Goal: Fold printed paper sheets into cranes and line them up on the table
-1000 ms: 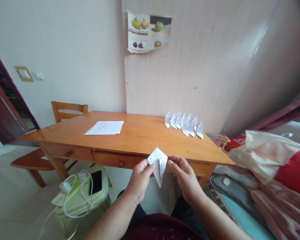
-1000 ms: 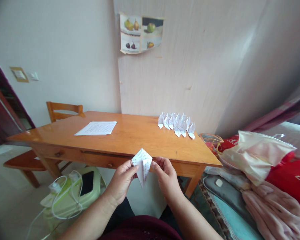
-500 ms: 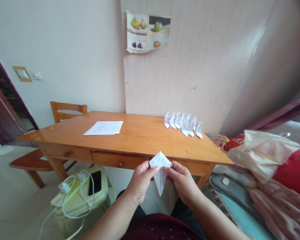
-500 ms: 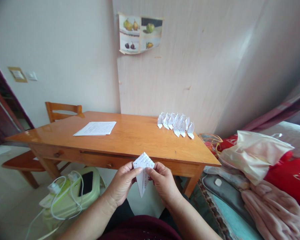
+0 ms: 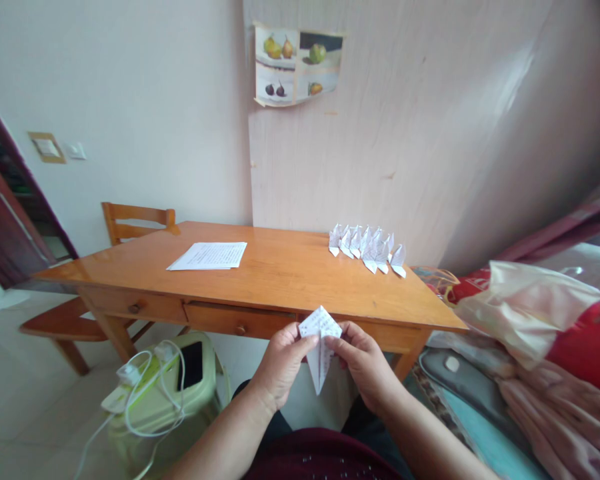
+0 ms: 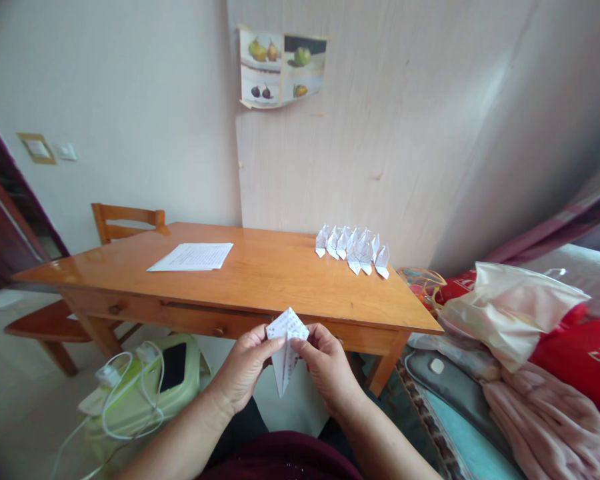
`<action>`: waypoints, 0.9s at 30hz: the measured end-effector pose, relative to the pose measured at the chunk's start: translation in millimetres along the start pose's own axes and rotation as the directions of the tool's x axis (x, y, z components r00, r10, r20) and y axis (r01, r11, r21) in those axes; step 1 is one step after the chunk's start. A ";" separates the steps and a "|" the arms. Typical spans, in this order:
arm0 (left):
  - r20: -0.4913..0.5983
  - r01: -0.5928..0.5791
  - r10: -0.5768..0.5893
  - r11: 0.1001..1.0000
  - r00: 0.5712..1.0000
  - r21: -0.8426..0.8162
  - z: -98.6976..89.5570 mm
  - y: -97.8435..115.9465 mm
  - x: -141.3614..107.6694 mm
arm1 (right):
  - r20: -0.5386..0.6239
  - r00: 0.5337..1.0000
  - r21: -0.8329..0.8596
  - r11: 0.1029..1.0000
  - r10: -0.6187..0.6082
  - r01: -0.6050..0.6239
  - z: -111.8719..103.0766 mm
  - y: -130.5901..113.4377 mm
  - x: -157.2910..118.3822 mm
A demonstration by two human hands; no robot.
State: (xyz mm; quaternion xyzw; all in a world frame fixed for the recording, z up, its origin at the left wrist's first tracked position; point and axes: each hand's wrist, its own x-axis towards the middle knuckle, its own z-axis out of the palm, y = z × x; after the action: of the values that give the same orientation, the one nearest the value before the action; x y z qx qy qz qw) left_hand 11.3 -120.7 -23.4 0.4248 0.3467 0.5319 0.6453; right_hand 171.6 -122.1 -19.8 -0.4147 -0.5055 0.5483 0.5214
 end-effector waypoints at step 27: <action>0.543 -0.541 0.488 -0.161 0.683 0.825 -3.9 36.3 98.0 | 0.359 0.762 -0.914 -0.037 -0.539 0.405 -35.6 -29.6 78.2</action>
State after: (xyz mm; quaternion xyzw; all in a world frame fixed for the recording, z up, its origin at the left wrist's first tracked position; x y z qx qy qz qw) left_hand 12.5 -21.2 8.8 0.8431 0.3882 0.3668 -0.0629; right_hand 202.3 -41.9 9.9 -0.4742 -0.8113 -0.1408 0.3116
